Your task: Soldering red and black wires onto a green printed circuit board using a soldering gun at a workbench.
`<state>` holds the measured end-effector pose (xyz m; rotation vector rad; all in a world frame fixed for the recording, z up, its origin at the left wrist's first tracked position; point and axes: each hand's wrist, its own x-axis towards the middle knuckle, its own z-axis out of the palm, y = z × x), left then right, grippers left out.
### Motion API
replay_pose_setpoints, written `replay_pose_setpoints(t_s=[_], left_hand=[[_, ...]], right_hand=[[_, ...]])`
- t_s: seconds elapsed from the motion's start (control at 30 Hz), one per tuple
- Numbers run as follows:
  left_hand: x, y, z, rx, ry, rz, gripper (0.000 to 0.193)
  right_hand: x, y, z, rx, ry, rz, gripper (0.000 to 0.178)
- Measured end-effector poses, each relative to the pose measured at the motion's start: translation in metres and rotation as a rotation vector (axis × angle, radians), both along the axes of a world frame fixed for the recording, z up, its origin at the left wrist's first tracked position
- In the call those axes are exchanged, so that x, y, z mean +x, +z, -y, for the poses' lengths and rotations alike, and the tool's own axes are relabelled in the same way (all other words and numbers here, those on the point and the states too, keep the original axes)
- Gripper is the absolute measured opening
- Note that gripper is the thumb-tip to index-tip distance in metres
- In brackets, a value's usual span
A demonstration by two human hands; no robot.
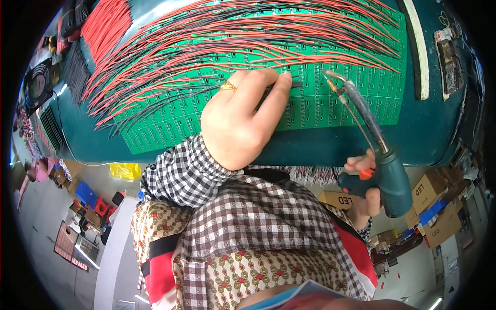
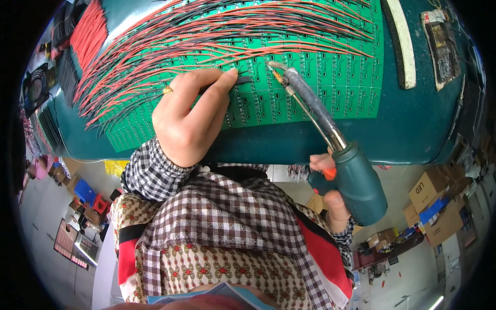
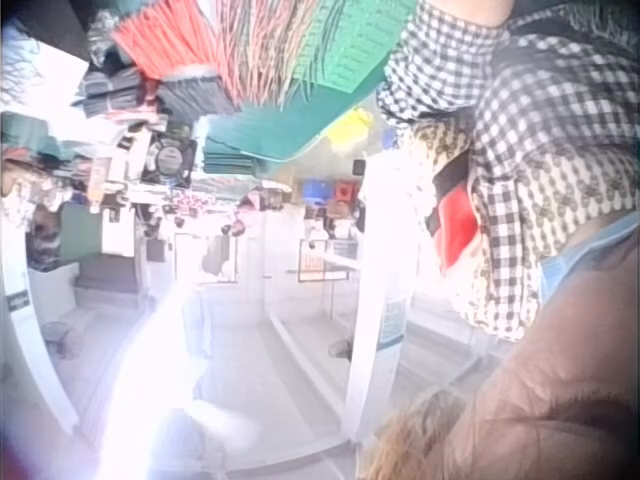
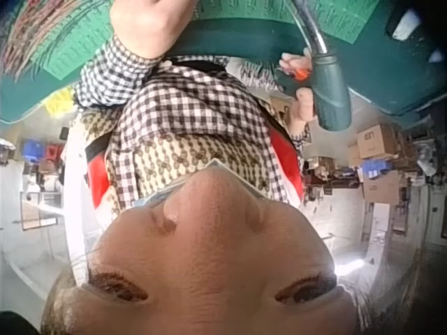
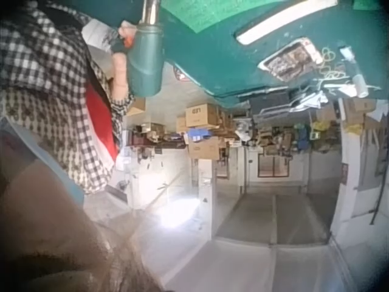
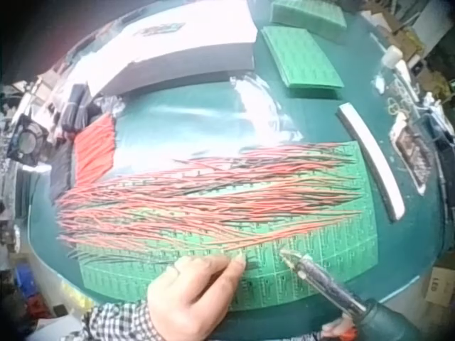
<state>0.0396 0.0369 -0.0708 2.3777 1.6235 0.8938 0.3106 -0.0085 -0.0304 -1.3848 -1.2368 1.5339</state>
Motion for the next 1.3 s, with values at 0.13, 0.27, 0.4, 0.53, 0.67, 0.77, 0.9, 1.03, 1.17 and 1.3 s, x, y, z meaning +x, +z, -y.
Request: replay_pose_setpoints(t_s=[0.13,0.27,0.4,0.53,0.67,0.77,0.9,1.03,1.17,1.3], left_hand=[[-0.0010,0.0026,-0.0029,-0.004,-0.012,-0.039,0.032],[-0.0005,0.0020,-0.0036,0.012,-0.008,-0.040,0.031],[-0.0001,0.0035,-0.0027,-0.020,-0.003,-0.040,0.030],[0.0013,0.0026,-0.0022,0.008,0.008,-0.053,0.027],[0.0018,0.0039,-0.0027,0.012,0.016,-0.064,0.026],[0.0018,0.0037,-0.0027,0.013,0.015,-0.069,0.026],[0.0026,0.0046,-0.0024,0.007,0.019,-0.065,0.026],[0.0024,0.0043,-0.0033,0.017,0.020,-0.067,0.026],[0.0034,0.0047,-0.0018,0.009,0.028,-0.069,0.026],[0.0031,0.0047,-0.0023,0.013,0.008,-0.065,0.027]], right_hand=[[-0.0026,0.0037,-0.0016,-0.059,0.036,-0.007,0.078],[-0.0039,0.0000,-0.0006,-0.032,0.037,-0.003,0.080],[-0.0052,-0.0013,-0.0018,-0.028,0.061,-0.011,0.079],[-0.0047,-0.0011,-0.0040,-0.034,0.090,0.002,0.078],[-0.0056,-0.0007,-0.0047,-0.032,0.092,0.000,0.078],[-0.0063,0.0011,-0.0045,-0.049,0.093,0.005,0.079],[-0.0037,0.0017,-0.0034,-0.130,0.030,-0.008,0.074],[-0.0044,0.0007,-0.0005,-0.055,0.053,-0.001,0.084],[-0.0054,0.0032,0.0001,-0.076,0.034,0.006,0.084],[-0.0080,0.0025,0.0017,-0.067,0.005,-0.002,0.083]])
